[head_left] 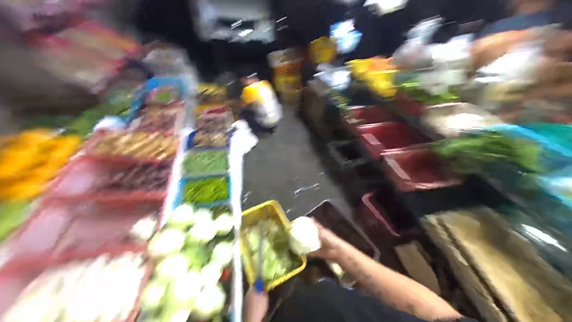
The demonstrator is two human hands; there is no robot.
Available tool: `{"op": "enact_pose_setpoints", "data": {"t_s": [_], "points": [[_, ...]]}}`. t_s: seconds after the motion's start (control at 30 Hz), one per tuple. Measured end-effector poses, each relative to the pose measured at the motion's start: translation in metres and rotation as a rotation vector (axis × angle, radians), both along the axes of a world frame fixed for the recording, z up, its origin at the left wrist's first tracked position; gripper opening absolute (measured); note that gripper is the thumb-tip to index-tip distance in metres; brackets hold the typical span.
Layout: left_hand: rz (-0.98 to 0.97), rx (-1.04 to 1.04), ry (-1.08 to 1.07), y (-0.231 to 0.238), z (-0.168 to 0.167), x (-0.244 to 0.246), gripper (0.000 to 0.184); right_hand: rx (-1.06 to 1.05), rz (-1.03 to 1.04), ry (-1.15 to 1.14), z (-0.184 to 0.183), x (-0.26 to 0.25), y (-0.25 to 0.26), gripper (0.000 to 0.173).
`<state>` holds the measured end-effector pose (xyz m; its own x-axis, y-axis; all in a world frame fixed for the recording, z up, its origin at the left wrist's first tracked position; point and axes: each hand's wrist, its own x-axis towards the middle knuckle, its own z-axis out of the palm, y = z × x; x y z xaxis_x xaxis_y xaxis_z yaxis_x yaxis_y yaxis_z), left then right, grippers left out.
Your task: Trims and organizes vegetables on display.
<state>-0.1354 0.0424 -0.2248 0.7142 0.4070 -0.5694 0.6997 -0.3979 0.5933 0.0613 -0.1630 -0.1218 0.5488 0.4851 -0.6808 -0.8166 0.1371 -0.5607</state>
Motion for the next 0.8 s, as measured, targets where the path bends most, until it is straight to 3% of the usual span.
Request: {"op": "enact_pose_setpoints", "data": {"t_s": [0.17,0.37,0.57,0.7,0.8], "points": [[0.087,0.038,0.327,0.017,0.017,-0.040,0.057,-0.262,0.262,-0.075,-0.019,-0.018,0.059,0.064],[0.140,0.098,0.375,0.036,0.040,-0.062,0.050,-0.199,0.471,-0.283,0.004,-0.035,0.156,0.056],[0.452,0.005,0.217,0.102,0.080,-0.072,0.045,-0.163,0.624,-0.427,0.010,-0.041,0.206,0.073],[0.963,-0.379,-0.092,0.153,0.075,-0.086,0.034,-0.224,0.580,-0.167,-0.020,-0.043,0.203,0.075],[1.187,-0.370,-0.201,0.167,0.053,-0.071,0.034,-0.303,0.627,0.001,-0.077,-0.074,0.213,0.087]]}}
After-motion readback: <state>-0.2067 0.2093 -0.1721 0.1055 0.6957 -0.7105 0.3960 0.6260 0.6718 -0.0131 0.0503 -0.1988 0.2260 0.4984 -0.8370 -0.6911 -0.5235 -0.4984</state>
